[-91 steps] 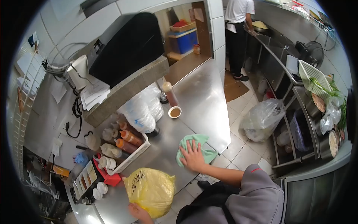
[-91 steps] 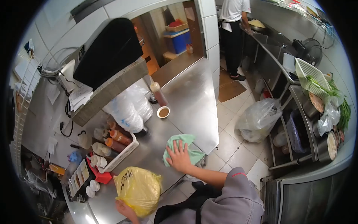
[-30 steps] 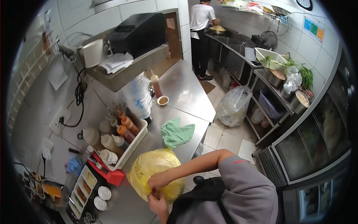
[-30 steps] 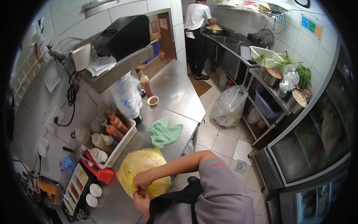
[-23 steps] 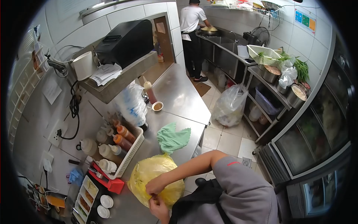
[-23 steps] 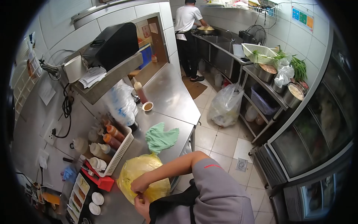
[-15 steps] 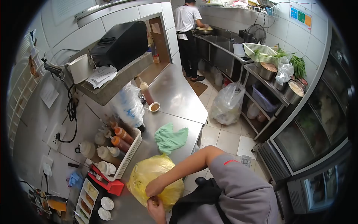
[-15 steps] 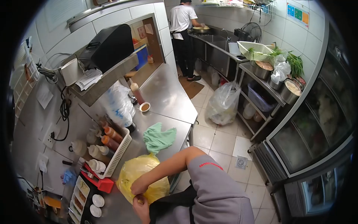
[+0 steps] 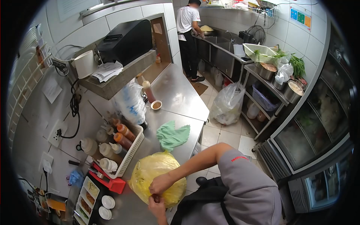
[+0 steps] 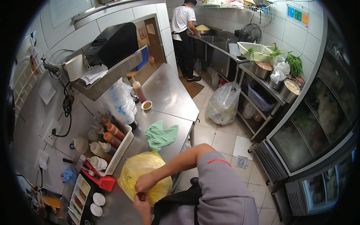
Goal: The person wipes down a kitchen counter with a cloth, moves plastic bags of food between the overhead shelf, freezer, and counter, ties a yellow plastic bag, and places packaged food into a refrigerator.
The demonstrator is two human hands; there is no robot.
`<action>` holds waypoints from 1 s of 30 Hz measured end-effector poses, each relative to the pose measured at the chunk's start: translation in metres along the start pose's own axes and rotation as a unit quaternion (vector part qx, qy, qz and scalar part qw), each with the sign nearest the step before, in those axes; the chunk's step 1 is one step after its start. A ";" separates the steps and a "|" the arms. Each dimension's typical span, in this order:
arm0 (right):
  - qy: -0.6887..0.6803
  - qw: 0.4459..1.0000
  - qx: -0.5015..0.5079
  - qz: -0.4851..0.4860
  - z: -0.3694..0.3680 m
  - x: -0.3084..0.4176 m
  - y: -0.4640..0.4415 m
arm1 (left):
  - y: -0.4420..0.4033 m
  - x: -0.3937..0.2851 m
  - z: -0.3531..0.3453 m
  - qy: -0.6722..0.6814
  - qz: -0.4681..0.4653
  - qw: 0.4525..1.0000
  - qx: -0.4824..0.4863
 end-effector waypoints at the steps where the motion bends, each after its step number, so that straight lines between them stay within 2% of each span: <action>1: -0.015 0.999 -0.042 -0.014 0.005 0.001 0.003 | -0.002 0.003 0.002 0.024 0.008 1.000 0.019; 4: -0.050 0.980 -0.151 -0.123 0.010 -0.006 0.014 | -0.008 0.001 0.007 0.080 0.004 0.996 0.027; 7: -0.064 0.979 -0.140 -0.135 0.011 -0.002 0.017 | -0.007 0.004 0.001 0.063 -0.028 0.996 0.053; 10: -0.010 0.999 -0.043 -0.027 0.007 0.009 0.018 | 0.001 0.005 -0.007 0.028 -0.073 0.995 0.054; 13: 0.038 0.999 -0.018 -0.008 0.006 0.010 0.016 | 0.003 0.005 -0.009 0.039 -0.079 0.995 0.052; 16: -0.010 0.989 -0.112 -0.097 0.003 0.005 0.014 | 0.003 0.019 -0.011 0.120 -0.027 0.991 0.050; 19: -0.065 0.953 -0.191 -0.227 -0.002 -0.001 0.014 | -0.004 0.018 0.002 0.106 -0.022 0.993 0.037; 22: -0.092 0.934 -0.241 -0.246 -0.004 -0.004 0.013 | -0.003 0.027 -0.001 0.068 0.026 0.993 0.092; 25: -0.114 0.934 -0.229 -0.248 0.001 0.004 0.024 | -0.005 0.015 -0.005 0.157 0.052 0.984 0.062; 26: -0.120 0.932 -0.232 -0.253 0.000 0.007 0.028 | -0.006 0.007 -0.005 0.183 0.072 0.976 0.091; 28: -0.127 0.927 -0.234 -0.264 0.000 0.012 0.043 | -0.012 -0.007 -0.003 0.189 0.073 0.976 0.080; 30: -0.131 0.913 -0.327 -0.204 0.016 0.026 0.062 | -0.016 -0.028 -0.001 0.192 0.065 0.977 0.063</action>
Point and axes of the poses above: each hand's wrist, its own y-axis away from the middle knuckle, its own z-axis out of the back of the hand, x = y × z, the point moved 6 cm from there along -y, towards the middle knuckle, and after that the axes turned 7 degrees about -y, right-handed, at the moved point
